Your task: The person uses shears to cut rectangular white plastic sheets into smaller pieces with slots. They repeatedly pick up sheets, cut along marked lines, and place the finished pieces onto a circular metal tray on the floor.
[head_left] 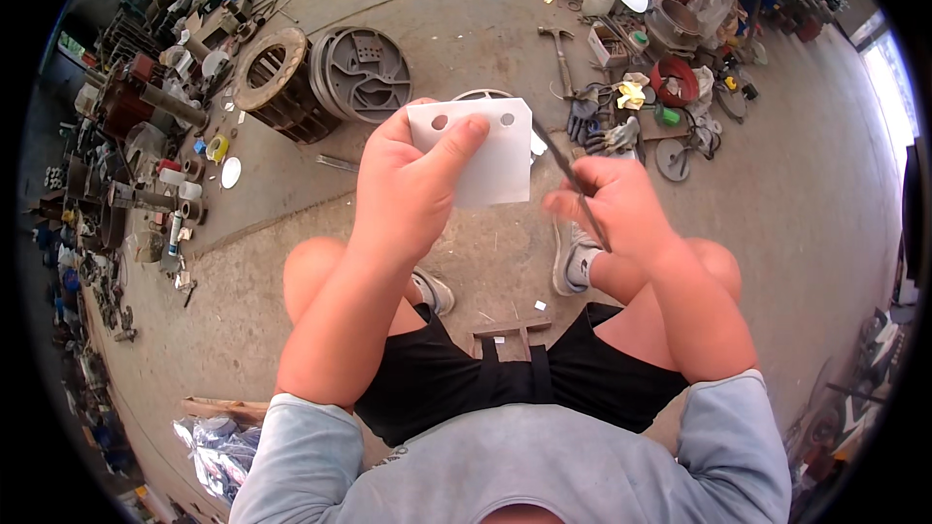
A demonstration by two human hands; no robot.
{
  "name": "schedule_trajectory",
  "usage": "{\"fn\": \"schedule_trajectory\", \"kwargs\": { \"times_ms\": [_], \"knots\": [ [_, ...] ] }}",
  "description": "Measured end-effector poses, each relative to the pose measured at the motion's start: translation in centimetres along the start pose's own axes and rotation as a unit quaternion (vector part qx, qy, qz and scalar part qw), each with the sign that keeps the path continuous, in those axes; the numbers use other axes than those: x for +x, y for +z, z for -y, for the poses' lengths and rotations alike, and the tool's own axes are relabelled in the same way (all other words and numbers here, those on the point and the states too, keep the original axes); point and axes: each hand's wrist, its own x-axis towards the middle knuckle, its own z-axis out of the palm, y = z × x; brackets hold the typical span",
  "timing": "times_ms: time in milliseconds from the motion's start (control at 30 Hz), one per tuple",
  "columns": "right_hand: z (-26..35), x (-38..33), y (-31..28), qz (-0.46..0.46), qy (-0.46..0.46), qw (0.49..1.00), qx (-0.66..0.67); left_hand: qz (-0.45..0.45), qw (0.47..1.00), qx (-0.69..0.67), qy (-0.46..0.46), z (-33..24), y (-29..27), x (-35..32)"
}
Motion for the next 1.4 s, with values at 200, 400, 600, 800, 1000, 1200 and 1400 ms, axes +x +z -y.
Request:
{"fn": "schedule_trajectory", "kwargs": {
  "times_ms": [200, 400, 600, 800, 1000, 1200, 1400],
  "knots": [
    [0.2, 0.8, -2.1, -0.022, -0.070, 0.993, -0.091, 0.142, 0.951, 0.254, -0.100, -2.0, -1.8, 0.3],
    [0.7, 0.6, -2.3, 0.036, -0.162, 0.963, -0.214, 0.211, 0.869, 0.429, -0.130, -2.4, -1.9, -0.3],
    [0.7, 0.8, -1.9, 0.069, -0.173, 0.953, -0.239, 0.235, 0.843, 0.468, -0.123, -2.0, -2.5, -0.3],
    [1.1, 0.6, -1.9, 0.090, -0.163, 0.953, -0.240, 0.249, 0.826, 0.492, -0.120, -1.9, -2.4, -0.3],
    [1.0, 0.6, -2.1, 0.096, -0.170, 0.948, -0.251, 0.262, 0.816, 0.500, -0.123, -1.9, -2.4, -0.3],
    [0.9, 0.6, -2.2, 0.102, -0.174, 0.946, -0.256, 0.268, 0.817, 0.496, -0.124, -2.0, -2.3, -0.4],
    [1.5, 0.2, -2.5, 0.110, -0.156, 0.946, -0.262, 0.274, 0.812, 0.501, -0.125, -1.9, -2.2, -0.4]
  ]
}}
